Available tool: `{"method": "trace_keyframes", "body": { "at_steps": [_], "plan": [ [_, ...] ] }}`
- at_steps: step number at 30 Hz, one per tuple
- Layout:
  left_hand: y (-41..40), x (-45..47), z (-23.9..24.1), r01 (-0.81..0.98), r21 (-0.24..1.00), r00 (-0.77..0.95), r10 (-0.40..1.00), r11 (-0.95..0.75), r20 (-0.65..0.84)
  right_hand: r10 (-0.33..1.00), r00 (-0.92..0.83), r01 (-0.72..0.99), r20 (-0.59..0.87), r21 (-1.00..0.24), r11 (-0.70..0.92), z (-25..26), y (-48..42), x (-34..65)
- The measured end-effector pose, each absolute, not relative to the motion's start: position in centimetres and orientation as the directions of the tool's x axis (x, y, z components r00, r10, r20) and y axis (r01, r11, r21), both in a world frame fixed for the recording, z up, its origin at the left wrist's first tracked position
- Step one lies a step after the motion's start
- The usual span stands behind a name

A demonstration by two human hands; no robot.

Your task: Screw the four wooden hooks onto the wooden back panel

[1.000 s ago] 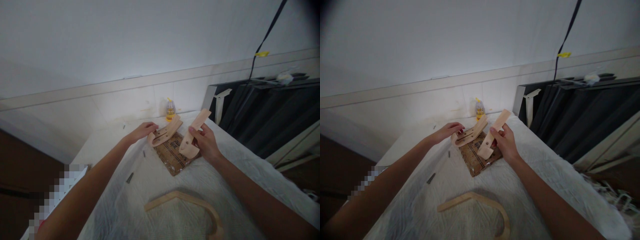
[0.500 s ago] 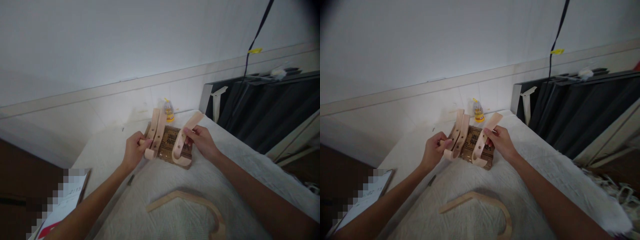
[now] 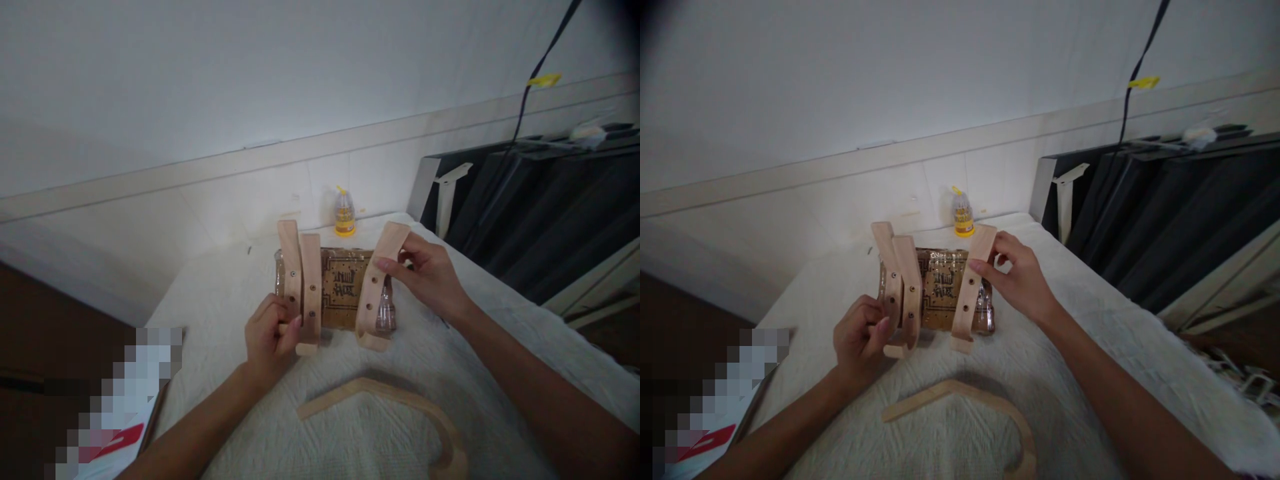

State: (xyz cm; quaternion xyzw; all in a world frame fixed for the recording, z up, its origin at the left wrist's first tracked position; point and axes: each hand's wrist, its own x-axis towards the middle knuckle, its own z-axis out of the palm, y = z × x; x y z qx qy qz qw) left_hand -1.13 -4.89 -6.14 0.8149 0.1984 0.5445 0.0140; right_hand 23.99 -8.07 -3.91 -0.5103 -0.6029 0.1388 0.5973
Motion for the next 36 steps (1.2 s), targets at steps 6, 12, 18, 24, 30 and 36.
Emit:
{"method": "trace_keyframes", "body": {
  "at_steps": [6, 12, 18, 24, 30, 36],
  "plan": [
    [-5.2, -1.6, -6.3, 0.282, 0.117, 0.404, 0.228, -0.952, 0.886, 0.716, 0.12, 0.518, 0.687, -0.659, 0.546, -3.8, -8.0, 23.8],
    [-5.6, -1.7, -6.3, 0.223, 0.088, 0.468, 0.186, -0.971, 0.864, 0.755, 0.045, 0.47, 0.654, -0.681, 0.562, -3.8, -8.0, 22.4],
    [-5.5, -1.9, -5.6, 0.1, 0.138, 0.574, 0.171, -0.985, 0.801, 0.722, 0.021, 0.506, 0.691, -0.631, 0.589, -3.7, -8.4, 22.1],
    [-6.0, -1.9, -2.9, 0.177, 0.153, 0.842, 0.231, -0.972, 0.488, 0.706, 0.008, 0.519, 0.708, -0.606, 0.602, -3.6, -8.8, 22.1],
    [-9.0, -0.6, -1.5, 0.33, -0.139, 0.933, 0.3, -0.934, 0.201, 0.708, 0.029, 0.555, 0.705, -0.601, 0.575, -3.5, -9.0, 21.6],
    [-9.9, -0.4, -2.1, 0.341, -0.259, 0.94, 0.319, -0.904, 0.123, 0.742, 0.117, 0.574, 0.66, -0.655, 0.492, -4.1, -8.6, 20.7]
  ]
}}
